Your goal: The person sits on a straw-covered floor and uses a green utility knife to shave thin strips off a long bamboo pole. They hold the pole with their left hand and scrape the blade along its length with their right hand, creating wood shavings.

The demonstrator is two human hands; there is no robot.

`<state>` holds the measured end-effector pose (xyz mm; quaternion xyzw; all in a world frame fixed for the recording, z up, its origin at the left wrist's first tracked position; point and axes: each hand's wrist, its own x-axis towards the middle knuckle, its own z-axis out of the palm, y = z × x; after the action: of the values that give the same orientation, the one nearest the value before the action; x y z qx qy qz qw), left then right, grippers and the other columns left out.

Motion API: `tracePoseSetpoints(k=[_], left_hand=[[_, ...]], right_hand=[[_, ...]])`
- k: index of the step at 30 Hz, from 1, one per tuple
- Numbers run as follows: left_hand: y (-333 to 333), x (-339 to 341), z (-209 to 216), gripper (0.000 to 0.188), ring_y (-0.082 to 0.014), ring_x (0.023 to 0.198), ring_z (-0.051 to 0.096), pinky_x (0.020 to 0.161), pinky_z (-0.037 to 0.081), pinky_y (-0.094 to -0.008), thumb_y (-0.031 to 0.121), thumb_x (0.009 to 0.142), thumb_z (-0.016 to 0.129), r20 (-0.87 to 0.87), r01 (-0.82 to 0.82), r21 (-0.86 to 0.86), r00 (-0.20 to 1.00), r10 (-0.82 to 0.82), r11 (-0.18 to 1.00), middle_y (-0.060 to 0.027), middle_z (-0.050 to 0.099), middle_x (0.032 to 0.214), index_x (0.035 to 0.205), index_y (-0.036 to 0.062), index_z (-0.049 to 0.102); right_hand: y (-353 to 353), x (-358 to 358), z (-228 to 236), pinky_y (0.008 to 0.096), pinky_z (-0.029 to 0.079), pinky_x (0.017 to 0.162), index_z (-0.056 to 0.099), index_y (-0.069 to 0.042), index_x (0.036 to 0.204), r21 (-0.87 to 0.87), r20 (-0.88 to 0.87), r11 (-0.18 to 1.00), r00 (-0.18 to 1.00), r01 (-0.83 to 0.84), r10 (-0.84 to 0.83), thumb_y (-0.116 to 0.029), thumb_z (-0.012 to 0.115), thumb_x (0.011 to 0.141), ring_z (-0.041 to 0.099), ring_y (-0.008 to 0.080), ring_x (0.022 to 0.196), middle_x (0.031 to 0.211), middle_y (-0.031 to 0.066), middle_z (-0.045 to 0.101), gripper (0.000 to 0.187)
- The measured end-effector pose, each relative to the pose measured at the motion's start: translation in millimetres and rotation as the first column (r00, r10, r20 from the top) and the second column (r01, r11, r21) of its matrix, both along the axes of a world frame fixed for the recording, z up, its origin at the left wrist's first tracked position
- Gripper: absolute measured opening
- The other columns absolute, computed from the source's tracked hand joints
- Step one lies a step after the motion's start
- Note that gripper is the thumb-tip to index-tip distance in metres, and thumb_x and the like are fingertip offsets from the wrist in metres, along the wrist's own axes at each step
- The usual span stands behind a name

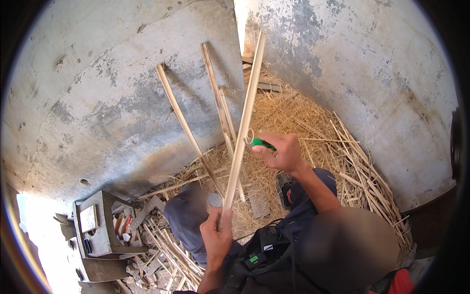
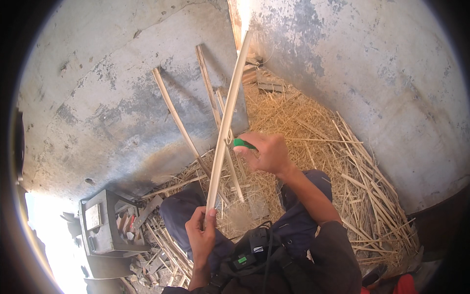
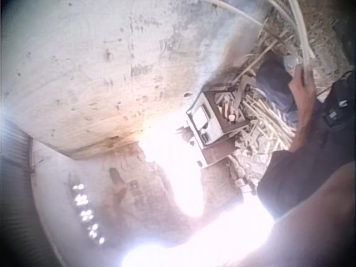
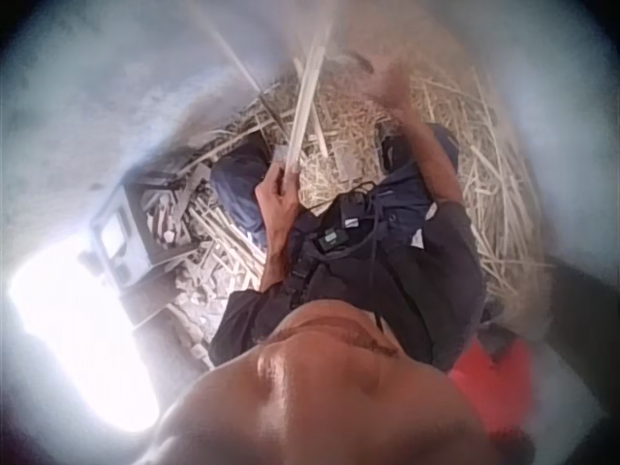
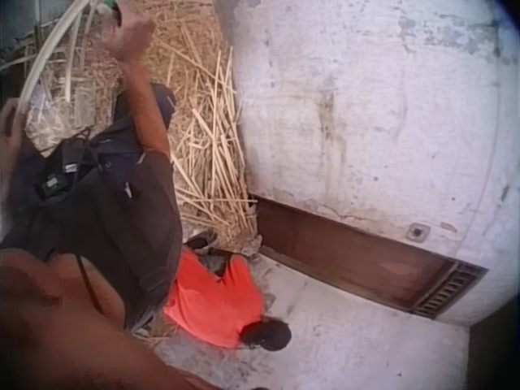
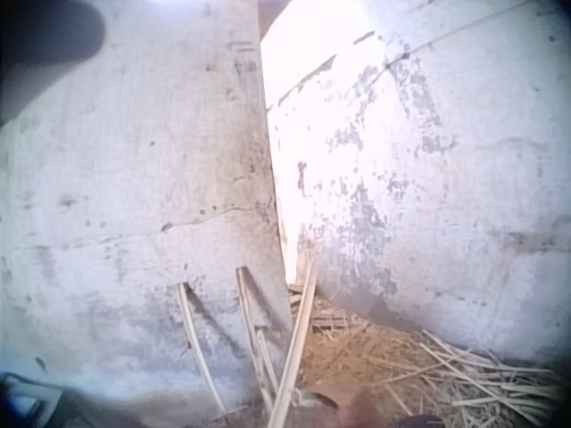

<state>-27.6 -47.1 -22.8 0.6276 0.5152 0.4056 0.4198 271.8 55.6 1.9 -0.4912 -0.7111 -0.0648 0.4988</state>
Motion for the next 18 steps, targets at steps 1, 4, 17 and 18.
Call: tracePoseSetpoints(k=[1, 4, 17, 18], left_hand=[[-2.3, -0.7, -1.3, 0.023, -0.0026, 0.067, 0.049, 0.059, 0.036, -0.0235, 0.019, 0.111, 0.069, -0.016, 0.007, -0.007, 1.000, -0.008, 1.000, 0.0050, 0.058, 0.071, 0.100, -0.0016, 0.072], [-7.6, -2.8, -12.7, 0.024, -0.0030, 0.067, 0.050, 0.059, 0.036, -0.0237, 0.019, 0.111, 0.069, 0.041, 0.027, 0.011, 0.999, -0.028, 1.000, 0.0045, 0.058, 0.071, 0.099, -0.0012, 0.072], [-20.3, -16.0, -11.8, 0.026, -0.0025, 0.066, 0.049, 0.058, 0.036, -0.0241, 0.021, 0.111, 0.069, 0.013, 0.054, -0.053, 0.998, -0.053, 0.997, 0.0044, 0.058, 0.069, 0.097, -0.0007, 0.070], [-20.6, -16.6, -11.9, 0.026, -0.0024, 0.066, 0.049, 0.058, 0.036, -0.0240, 0.021, 0.111, 0.069, 0.030, 0.055, -0.069, 0.998, -0.053, 0.996, 0.0046, 0.058, 0.069, 0.097, -0.0006, 0.070]], right_hand=[[1.7, 10.3, 3.5, 0.0334, 0.055, 0.056, 0.082, -0.008, 0.106, -0.068, -0.023, 0.997, 0.999, 0.032, -0.033, -0.039, 0.080, 0.100, 0.074, 0.0231, 0.064, 0.090, 0.0081, 0.081, 0.031], [5.8, 20.7, 6.9, 0.0330, 0.053, 0.055, 0.082, -0.008, 0.107, -0.071, 0.016, 0.996, 0.999, 0.048, -0.047, -0.039, 0.079, 0.100, 0.072, 0.0218, 0.062, 0.085, 0.0079, 0.079, 0.032], [31.4, 47.9, 7.0, 0.0318, 0.046, 0.050, 0.083, -0.010, 0.113, 0.060, 0.029, 0.989, 0.990, 0.135, -0.137, -0.044, 0.072, 0.106, 0.063, 0.0177, 0.053, 0.074, 0.0050, 0.075, 0.037], [37.6, 54.2, 0.2, 0.0312, 0.045, 0.049, 0.083, -0.009, 0.113, -0.023, -0.001, 0.982, 0.982, 0.190, -0.190, -0.045, 0.070, 0.107, 0.061, 0.0167, 0.053, 0.072, 0.0048, 0.073, 0.039]])
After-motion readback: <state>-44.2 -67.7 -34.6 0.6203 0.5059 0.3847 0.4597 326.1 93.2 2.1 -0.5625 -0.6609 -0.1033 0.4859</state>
